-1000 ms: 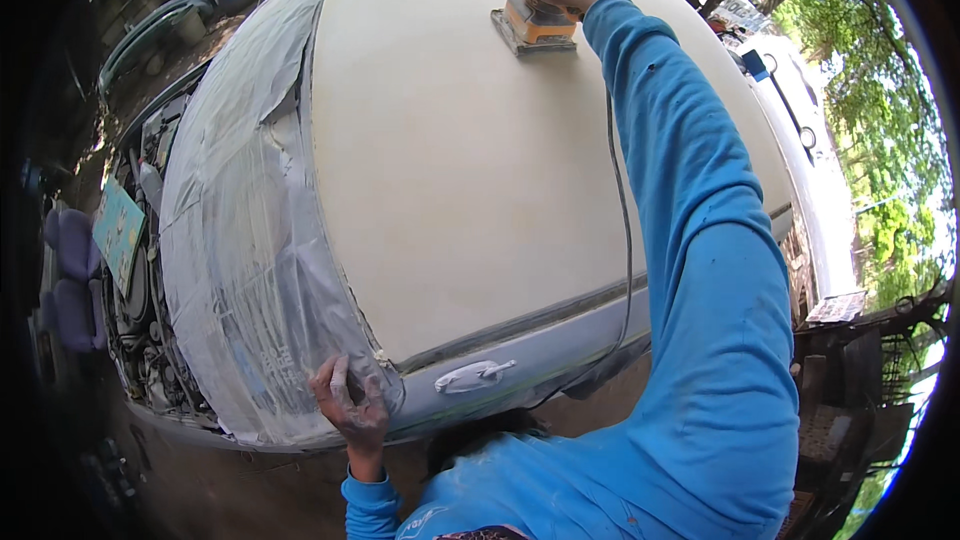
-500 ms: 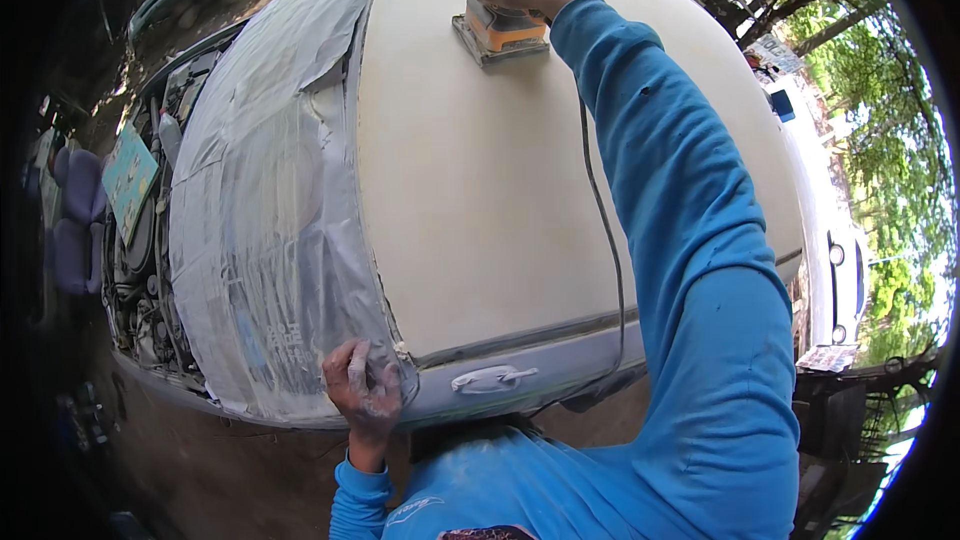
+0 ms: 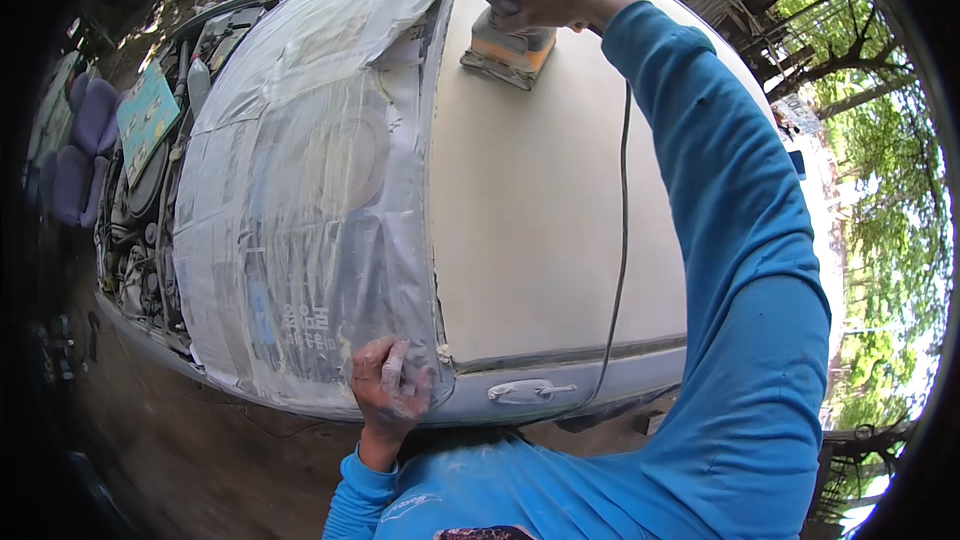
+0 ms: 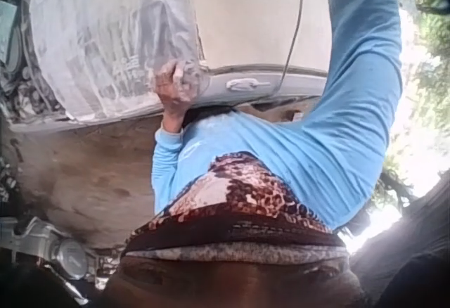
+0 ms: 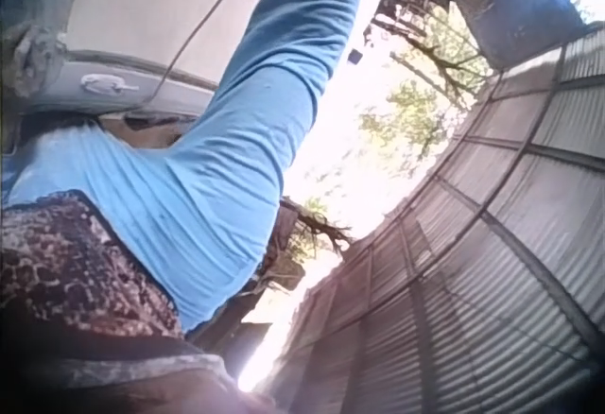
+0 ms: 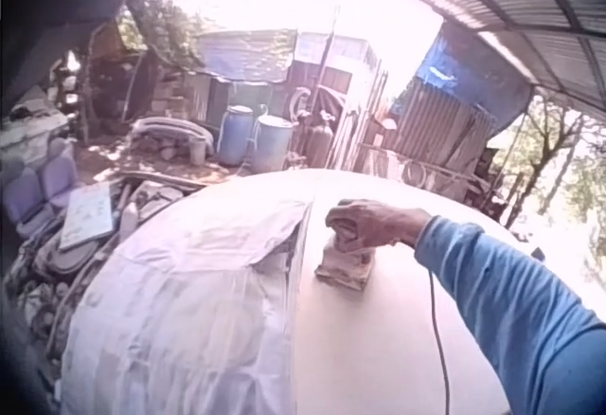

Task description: Sanding the roof of a car using an electric orbital sander.

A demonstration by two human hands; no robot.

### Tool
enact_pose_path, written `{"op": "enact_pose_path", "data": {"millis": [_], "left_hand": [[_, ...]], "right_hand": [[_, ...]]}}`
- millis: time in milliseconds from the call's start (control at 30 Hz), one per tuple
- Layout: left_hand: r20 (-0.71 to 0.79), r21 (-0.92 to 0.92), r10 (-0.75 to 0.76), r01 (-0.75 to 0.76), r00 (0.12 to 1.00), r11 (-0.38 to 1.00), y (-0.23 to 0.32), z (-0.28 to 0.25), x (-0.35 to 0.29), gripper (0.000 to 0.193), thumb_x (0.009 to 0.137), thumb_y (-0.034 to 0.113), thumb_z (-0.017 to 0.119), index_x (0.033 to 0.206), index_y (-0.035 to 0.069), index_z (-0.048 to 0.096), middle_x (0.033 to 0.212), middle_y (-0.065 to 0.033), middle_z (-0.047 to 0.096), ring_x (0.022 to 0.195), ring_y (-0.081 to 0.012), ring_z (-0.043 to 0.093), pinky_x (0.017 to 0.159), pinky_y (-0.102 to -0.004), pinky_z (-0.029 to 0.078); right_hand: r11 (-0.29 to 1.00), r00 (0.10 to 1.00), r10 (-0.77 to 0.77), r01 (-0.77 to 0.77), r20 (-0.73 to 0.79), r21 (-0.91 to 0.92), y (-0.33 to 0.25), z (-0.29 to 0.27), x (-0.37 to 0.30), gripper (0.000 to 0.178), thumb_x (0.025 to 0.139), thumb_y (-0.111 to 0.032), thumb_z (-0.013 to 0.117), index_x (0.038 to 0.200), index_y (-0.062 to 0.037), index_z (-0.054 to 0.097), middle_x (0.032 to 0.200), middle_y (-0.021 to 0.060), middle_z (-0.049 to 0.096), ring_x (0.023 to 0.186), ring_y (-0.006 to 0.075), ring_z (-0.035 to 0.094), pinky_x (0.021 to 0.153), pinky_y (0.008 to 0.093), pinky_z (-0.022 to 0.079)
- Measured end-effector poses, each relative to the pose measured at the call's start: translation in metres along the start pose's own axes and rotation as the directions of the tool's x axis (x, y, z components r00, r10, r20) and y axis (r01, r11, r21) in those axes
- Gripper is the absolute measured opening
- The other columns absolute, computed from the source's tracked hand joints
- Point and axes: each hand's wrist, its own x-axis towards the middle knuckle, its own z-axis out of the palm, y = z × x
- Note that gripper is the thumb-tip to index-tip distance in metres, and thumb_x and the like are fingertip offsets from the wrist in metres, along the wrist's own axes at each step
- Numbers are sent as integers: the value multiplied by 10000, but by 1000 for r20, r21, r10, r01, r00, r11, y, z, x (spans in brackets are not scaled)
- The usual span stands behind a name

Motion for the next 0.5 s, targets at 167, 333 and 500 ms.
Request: {"op": "enact_pose_path", "data": {"millis": [167, 333, 500], "left_hand": [[32, -7, 16, -15, 999, 1000, 0, -3, 2, 435, 797, 199, 790, 1171, 31, 644, 1139, -150, 631, 1013, -355, 598, 864, -465, 510], [31, -27, 3, -2, 1000, 1000, -1, -3, 2, 441, 785, 187, 793, 1175, 39, 648, 1144, -144, 633, 1015, -349, 599, 856, -456, 517], [37, -34, -10, 11, 999, 999, -1, -5, 1, 449, 778, 180, 798, 1180, 48, 650, 1148, -137, 634, 1012, -344, 601, 848, -451, 520]], "right_hand": [[929, 925, 360, -367, 123, 40, 5, -2, 22, 503, 823, -268, 747, 1294, -172, 600, 1179, 131, 692, 1028, 320, 702, 931, 441, 581], [917, 918, 392, -386, 54, -96, -13, 2, 39, 559, 818, -299, 733, 1348, -192, 591, 1154, 133, 711, 1015, 297, 710, 896, 417, 585], [898, 909, 416, -406, 27, -170, -27, 10, 50, 590, 822, -330, 714, 1379, -185, 588, 1153, 130, 717, 1018, 281, 716, 888, 394, 591]]}}
